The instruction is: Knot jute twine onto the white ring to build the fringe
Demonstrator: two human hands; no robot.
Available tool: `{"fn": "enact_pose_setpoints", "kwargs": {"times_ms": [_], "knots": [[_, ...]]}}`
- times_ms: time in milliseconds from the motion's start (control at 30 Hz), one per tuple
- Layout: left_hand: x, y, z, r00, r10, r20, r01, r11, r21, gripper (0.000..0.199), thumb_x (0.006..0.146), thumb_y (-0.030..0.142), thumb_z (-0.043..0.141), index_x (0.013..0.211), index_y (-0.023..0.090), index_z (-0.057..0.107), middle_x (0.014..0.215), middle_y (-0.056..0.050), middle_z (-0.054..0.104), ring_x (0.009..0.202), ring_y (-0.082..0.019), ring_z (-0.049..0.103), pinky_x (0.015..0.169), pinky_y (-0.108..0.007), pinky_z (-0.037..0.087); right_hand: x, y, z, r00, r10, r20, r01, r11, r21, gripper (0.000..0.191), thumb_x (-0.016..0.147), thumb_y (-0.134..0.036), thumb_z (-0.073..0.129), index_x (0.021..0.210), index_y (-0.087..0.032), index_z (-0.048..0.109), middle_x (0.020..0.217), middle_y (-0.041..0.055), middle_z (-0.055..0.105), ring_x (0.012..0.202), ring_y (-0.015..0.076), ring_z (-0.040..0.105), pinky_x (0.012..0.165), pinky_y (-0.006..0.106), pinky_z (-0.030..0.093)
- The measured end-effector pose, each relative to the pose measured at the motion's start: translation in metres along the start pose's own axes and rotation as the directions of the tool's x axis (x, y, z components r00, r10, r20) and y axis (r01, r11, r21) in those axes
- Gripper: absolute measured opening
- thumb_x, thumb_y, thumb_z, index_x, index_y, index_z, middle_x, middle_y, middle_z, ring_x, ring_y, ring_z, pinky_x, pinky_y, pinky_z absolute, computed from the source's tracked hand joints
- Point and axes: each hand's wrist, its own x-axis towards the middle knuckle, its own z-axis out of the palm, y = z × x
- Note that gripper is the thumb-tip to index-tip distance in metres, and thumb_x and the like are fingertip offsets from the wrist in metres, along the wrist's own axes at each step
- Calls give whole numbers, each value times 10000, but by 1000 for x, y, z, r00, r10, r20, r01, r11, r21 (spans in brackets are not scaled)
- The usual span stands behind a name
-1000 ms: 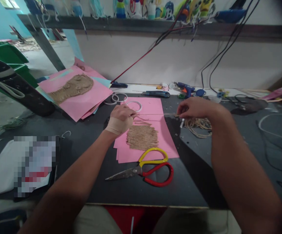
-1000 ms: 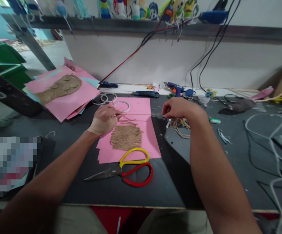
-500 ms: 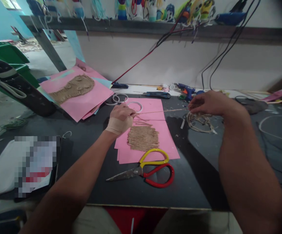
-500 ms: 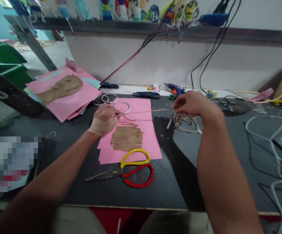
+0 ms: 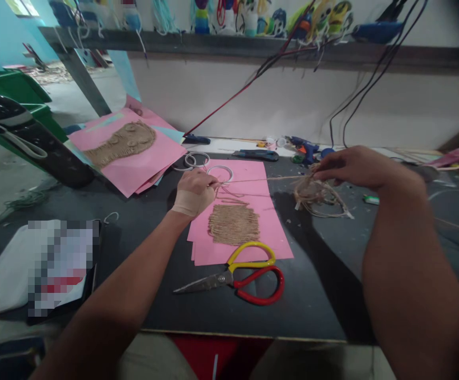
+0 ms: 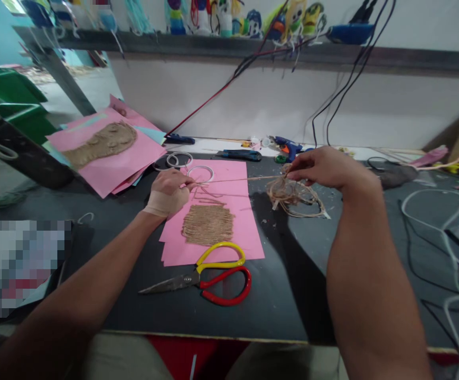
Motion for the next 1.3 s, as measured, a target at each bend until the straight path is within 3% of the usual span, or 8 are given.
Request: {"fn": "enact_pose_setpoints", "kwargs": {"times_ms": [200, 433, 600, 767, 933, 1133, 1233, 1300], "knots": [[0, 0, -1, 1000, -21, 11, 21, 1000, 1, 59, 836, 223, 730, 802, 208, 776, 850, -74, 771, 927, -264, 683, 893, -415, 483, 0, 1, 2, 978, 130, -166, -96, 975, 201, 36, 875, -183, 696, 859, -153, 684, 909, 115, 767, 663, 136, 663, 554, 266, 535], [0, -3, 0, 1000, -28, -13, 27, 1000, -15, 38, 823, 221, 752, 794, 214, 775, 833, -62, 773, 918, -264, 682, 887, -417, 479, -4, -10, 2, 904, 317, -287, -223, 922, 316, 174, 913, -100, 663, 758, -154, 609, 919, 184, 753, 610, 109, 613, 596, 306, 510], [-1, -2, -1, 999, -34, -14, 34, 999, -14, 61, 831, 204, 738, 777, 210, 765, 869, -61, 787, 940, -276, 684, 903, -433, 472, -8, -11, -7, 812, 442, -381, -427, 895, 126, 145, 939, -156, 649, 840, -93, 735, 849, 207, 747, 571, 119, 594, 571, 368, 416], [0, -1, -1, 1000, -16, -23, 16, 1000, -7, 80, 842, 177, 713, 788, 218, 756, 841, -47, 787, 944, -273, 679, 901, -438, 468, -5, 4, -12, 774, 385, -502, -564, 780, -272, 256, 861, -206, 710, 1054, -63, 798, 925, 264, 750, 736, 234, 645, 601, 393, 379], [-1, -3, 0, 997, 41, -66, -40, 999, 19, 61, 846, 198, 728, 794, 220, 753, 814, -42, 777, 908, -258, 677, 868, -421, 479, 0, 21, -12, 731, 385, -563, -598, 759, -257, 313, 824, -253, 706, 1083, -107, 805, 982, 265, 748, 708, 255, 603, 583, 408, 357], [-1, 0, 3, 963, 234, -136, -232, 972, 29, 132, 911, 277, 686, 814, 215, 751, 894, -43, 768, 920, -223, 675, 851, -375, 493, -12, -17, -11, 810, 179, -558, -383, 883, -273, 405, 865, -309, 704, 1187, -67, 738, 1031, 237, 752, 783, 258, 621, 716, 415, 435], [-1, 4, 4, 933, 304, -194, -302, 953, 37, 131, 909, 280, 690, 803, 216, 734, 933, -36, 758, 923, -209, 668, 857, -357, 507, -22, -58, 10, 890, -116, -441, -10, 962, -274, 238, 868, -263, 688, 1061, -148, 767, 970, 143, 766, 820, 223, 661, 790, 378, 469], [-1, 7, 3, 918, 334, -215, -337, 941, 20, 103, 903, 239, 687, 811, 217, 728, 979, -40, 750, 945, -202, 662, 874, -354, 511, -24, -84, 37, 900, -293, -323, 241, 952, -192, 209, 862, -305, 686, 1023, -196, 760, 950, 96, 765, 795, 214, 670, 730, 356, 495]]}}
